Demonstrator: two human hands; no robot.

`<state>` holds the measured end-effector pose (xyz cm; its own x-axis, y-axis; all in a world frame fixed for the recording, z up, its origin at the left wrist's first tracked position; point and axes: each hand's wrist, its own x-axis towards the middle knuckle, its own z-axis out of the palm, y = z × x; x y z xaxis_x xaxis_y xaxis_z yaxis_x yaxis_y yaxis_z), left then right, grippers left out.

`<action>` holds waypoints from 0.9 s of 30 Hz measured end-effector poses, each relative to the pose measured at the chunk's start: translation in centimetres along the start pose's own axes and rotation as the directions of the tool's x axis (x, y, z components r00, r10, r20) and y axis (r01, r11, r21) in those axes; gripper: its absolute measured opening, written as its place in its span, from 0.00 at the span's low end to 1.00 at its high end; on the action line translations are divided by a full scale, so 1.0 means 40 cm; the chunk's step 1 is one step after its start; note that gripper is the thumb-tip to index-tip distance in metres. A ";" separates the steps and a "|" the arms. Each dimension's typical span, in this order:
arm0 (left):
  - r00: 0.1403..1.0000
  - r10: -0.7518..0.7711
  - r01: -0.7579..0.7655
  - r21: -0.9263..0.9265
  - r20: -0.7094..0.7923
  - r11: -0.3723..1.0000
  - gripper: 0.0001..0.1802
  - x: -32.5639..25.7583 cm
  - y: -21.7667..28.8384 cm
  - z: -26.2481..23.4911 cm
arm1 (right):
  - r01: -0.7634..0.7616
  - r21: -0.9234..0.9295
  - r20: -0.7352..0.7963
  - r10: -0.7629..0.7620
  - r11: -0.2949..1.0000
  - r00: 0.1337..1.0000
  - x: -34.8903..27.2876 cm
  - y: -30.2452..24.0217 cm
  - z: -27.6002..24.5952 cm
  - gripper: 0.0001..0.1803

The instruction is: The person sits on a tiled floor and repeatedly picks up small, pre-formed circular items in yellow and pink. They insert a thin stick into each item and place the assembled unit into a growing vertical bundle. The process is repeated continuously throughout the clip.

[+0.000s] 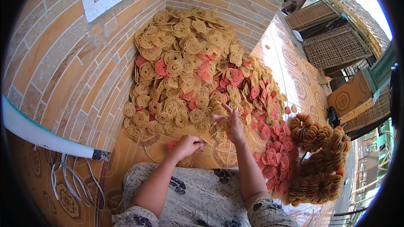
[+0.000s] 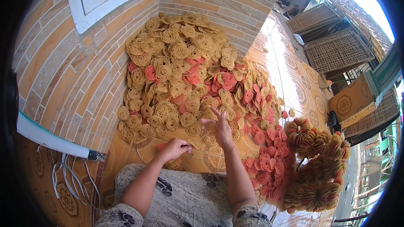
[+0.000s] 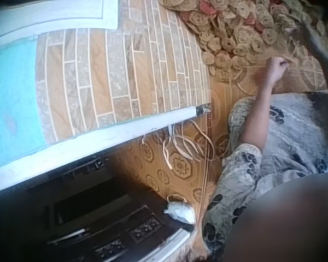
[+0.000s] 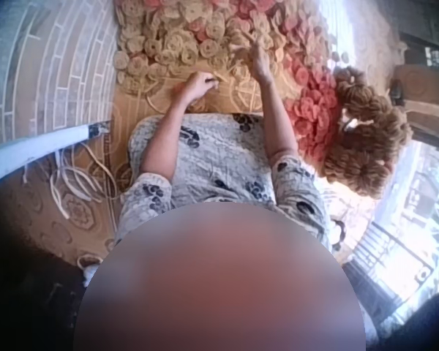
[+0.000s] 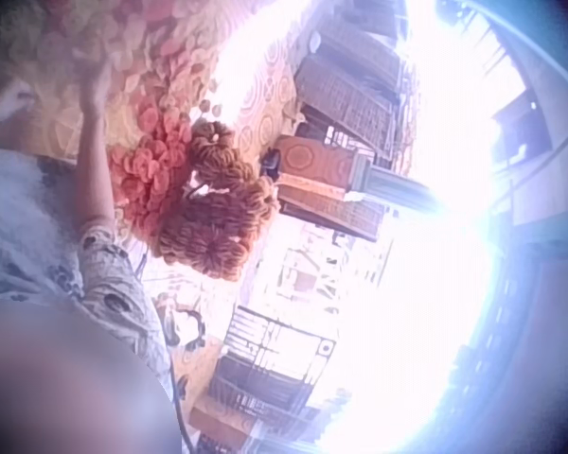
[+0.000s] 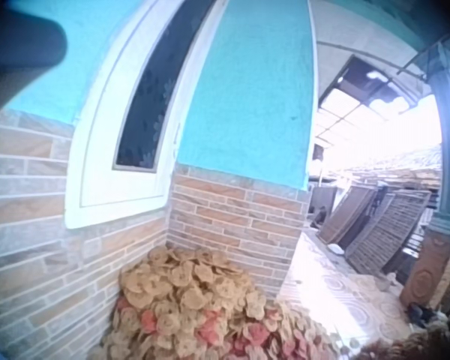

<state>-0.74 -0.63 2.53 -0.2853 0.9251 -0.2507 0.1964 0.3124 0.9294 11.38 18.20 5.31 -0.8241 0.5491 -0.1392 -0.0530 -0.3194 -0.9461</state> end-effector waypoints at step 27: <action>0.983 -0.032 0.038 0.029 -0.181 0.999 0.12 0.013 -0.021 -0.011 | 0.044 -0.697 -0.265 -0.315 0.716 0.911 0.054 0.066 -0.042 0.13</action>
<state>-1.45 -0.50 1.73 -0.4565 0.8602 -0.2271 0.2127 0.3534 0.9110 10.42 19.84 2.03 -0.5847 0.8059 0.0931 0.3188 0.3338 -0.8871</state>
